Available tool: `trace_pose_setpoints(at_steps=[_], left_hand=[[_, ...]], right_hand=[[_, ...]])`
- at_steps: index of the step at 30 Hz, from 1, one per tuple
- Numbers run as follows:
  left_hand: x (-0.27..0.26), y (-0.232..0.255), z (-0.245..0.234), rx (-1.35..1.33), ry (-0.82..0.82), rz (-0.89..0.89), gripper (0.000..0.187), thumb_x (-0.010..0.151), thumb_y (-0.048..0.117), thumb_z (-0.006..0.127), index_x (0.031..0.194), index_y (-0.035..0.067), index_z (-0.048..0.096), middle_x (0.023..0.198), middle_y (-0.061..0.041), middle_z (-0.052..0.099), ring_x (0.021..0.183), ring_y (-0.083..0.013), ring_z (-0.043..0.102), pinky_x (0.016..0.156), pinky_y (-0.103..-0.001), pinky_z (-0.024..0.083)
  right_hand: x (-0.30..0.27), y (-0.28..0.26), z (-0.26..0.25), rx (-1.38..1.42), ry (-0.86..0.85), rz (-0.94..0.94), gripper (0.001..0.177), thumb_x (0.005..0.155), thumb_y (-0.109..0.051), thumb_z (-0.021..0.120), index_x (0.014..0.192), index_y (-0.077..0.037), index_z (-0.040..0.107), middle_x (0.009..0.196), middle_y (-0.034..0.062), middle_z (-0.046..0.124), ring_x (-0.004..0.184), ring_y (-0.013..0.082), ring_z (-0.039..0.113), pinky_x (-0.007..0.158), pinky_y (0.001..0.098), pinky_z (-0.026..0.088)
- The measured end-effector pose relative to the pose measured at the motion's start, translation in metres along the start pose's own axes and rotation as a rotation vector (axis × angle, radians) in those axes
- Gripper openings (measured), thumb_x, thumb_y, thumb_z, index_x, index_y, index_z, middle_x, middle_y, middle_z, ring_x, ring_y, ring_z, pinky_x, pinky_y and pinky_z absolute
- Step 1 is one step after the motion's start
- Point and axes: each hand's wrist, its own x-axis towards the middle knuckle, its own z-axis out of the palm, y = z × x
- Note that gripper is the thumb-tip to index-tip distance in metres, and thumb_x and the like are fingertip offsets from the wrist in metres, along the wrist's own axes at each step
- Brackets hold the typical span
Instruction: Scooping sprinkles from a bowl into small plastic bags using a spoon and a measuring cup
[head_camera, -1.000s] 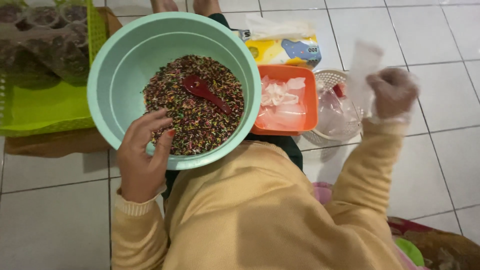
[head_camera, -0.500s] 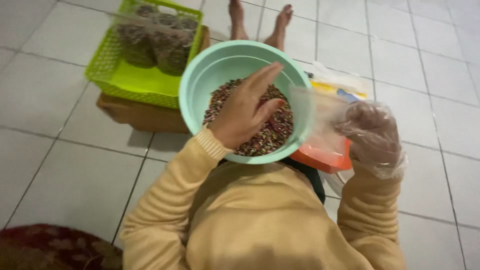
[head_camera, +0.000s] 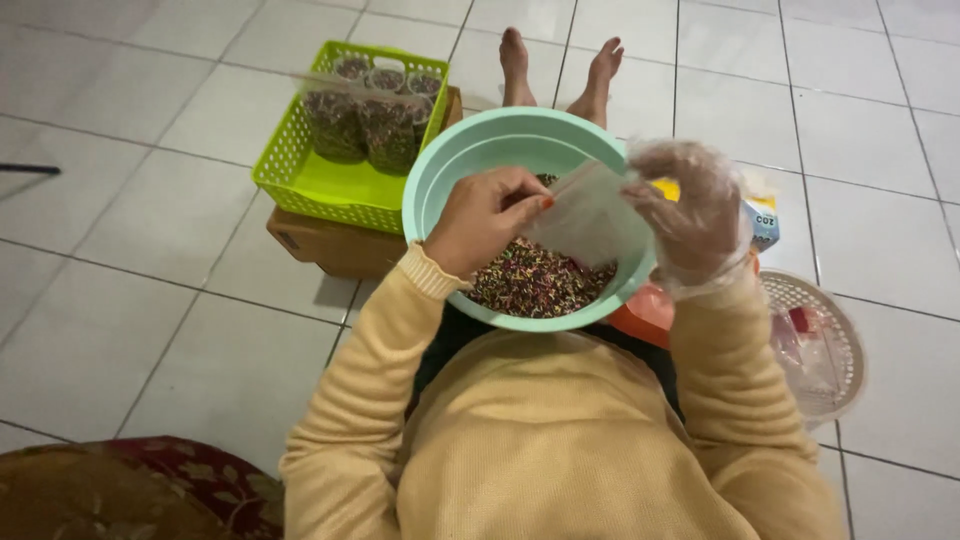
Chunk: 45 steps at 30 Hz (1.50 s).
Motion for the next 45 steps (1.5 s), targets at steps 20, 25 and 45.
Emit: trace_pose_setpoints(at_steps=[20, 25, 45], left_hand=[[-0.012, -0.014, 0.064, -0.024, 0.077, 0.134, 0.019, 0.091, 0.015, 0.077, 0.083, 0.010, 0.060, 0.095, -0.009, 0.064, 0.093, -0.0285, 0.067, 0.081, -0.039, 0.055], [-0.014, -0.006, 0.061, -0.098, 0.078, 0.111, 0.025, 0.090, 0.022, 0.080, 0.079, 0.009, 0.062, 0.095, -0.008, 0.066, 0.092, -0.0271, 0.069, 0.077, -0.037, 0.056], [-0.006, 0.023, 0.028, 0.187, 0.151, 0.018, 0.021, 0.089, -0.014, 0.058, 0.100, 0.004, 0.054, 0.118, -0.019, 0.060, 0.108, -0.0340, 0.067, 0.087, -0.042, 0.063]], right_hand=[[-0.011, -0.060, 0.028, 0.961, 0.156, 0.306, 0.014, 0.098, -0.001, 0.062, 0.100, 0.012, 0.067, 0.079, 0.0234, 0.069, 0.065, 0.0242, 0.069, 0.068, 0.0347, 0.060], [-0.017, -0.051, 0.029, 1.095, 0.177, 0.309, 0.016, 0.096, 0.004, 0.060, 0.105, 0.016, 0.064, 0.079, 0.0243, 0.070, 0.067, 0.0239, 0.073, 0.069, 0.0366, 0.063], [-0.021, -0.038, 0.043, -0.053, 0.050, -0.010, 0.012, 0.094, -0.002, 0.072, 0.085, -0.008, 0.070, 0.076, 0.0098, 0.063, 0.071, 0.0270, 0.069, 0.074, 0.0352, 0.061]])
